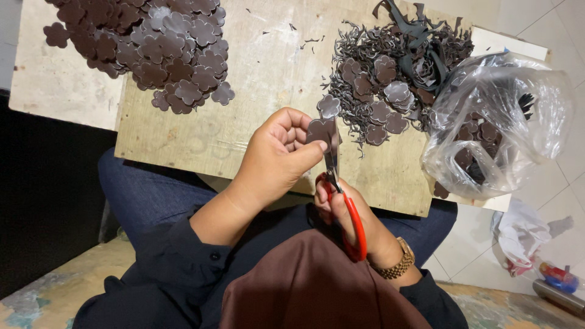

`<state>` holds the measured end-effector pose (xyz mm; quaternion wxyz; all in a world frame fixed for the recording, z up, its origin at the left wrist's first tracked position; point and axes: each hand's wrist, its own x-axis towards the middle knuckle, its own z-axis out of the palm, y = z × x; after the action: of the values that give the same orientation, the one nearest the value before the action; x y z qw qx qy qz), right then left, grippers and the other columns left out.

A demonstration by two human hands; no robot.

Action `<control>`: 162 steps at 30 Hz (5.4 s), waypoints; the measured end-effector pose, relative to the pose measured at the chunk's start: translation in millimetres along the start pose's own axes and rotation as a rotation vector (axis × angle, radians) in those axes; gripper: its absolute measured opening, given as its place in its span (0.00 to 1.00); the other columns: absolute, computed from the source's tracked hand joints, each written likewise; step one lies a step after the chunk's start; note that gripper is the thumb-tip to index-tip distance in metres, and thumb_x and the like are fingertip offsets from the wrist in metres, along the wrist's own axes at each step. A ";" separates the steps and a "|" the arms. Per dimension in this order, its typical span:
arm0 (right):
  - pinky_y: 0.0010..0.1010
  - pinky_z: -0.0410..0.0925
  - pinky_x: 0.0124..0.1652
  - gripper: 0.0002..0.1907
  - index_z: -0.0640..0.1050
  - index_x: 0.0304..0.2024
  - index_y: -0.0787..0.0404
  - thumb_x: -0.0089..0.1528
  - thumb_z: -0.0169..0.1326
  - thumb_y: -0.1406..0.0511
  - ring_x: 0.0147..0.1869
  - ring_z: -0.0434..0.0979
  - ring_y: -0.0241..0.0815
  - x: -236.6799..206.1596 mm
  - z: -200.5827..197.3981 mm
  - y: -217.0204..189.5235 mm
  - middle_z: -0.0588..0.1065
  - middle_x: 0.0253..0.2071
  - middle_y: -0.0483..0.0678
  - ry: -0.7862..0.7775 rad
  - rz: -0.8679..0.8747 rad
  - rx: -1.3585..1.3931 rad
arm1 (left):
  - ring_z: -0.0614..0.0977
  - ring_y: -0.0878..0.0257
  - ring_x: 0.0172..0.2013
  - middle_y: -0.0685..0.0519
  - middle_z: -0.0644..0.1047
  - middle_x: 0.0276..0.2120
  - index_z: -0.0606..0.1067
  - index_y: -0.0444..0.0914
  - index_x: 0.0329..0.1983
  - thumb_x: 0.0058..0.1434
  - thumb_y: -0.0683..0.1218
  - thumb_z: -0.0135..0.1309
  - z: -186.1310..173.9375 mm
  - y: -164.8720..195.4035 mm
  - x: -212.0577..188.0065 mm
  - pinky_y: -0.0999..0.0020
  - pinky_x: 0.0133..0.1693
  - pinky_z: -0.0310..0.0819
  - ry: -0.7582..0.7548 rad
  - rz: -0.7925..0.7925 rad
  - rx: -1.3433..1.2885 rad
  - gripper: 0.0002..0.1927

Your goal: The person uses red-handled scissors to trim the edges of small dark brown flower-shaped pieces. They pick up each piece, trim it, and place it into a growing pile on the left side of the table. Trimmed scraps accumulate on the right side.

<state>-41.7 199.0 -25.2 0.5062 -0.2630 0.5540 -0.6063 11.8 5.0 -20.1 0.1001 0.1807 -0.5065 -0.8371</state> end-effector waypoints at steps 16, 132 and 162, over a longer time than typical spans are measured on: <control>0.22 0.54 0.30 0.26 0.65 0.42 0.60 0.71 0.42 0.43 0.31 0.53 0.31 -0.3 -1.0 4.8 0.58 0.30 0.39 0.032 0.060 0.080 | 0.74 0.77 0.29 0.56 0.78 0.33 0.71 0.34 0.45 0.65 0.39 0.56 0.3 -2.8 2.1 0.81 0.28 0.67 0.001 -0.003 0.002 0.08; 0.25 0.57 0.35 0.28 0.64 0.42 0.59 0.71 0.39 0.41 0.34 0.55 0.34 -2.1 6.3 12.1 0.59 0.33 0.42 0.105 -0.050 0.122 | 0.79 0.71 0.33 0.53 0.79 0.34 0.74 0.33 0.42 0.67 0.40 0.57 14.5 -11.3 -2.5 0.76 0.37 0.75 -0.068 -0.088 -0.188 0.05; 0.23 0.52 0.30 0.25 0.65 0.41 0.58 0.71 0.43 0.43 0.29 0.52 0.31 -4.2 -0.2 6.8 0.58 0.28 0.39 0.067 0.053 0.118 | 0.83 0.70 0.33 0.53 0.81 0.33 0.75 0.34 0.42 0.67 0.42 0.56 -1.1 -4.3 -1.8 0.76 0.35 0.77 -0.042 -0.089 -0.075 0.05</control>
<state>-38.2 203.8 -30.7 0.5180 -0.1977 0.5407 -0.6326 14.0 6.7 -23.9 0.0591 0.1817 -0.4682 -0.8627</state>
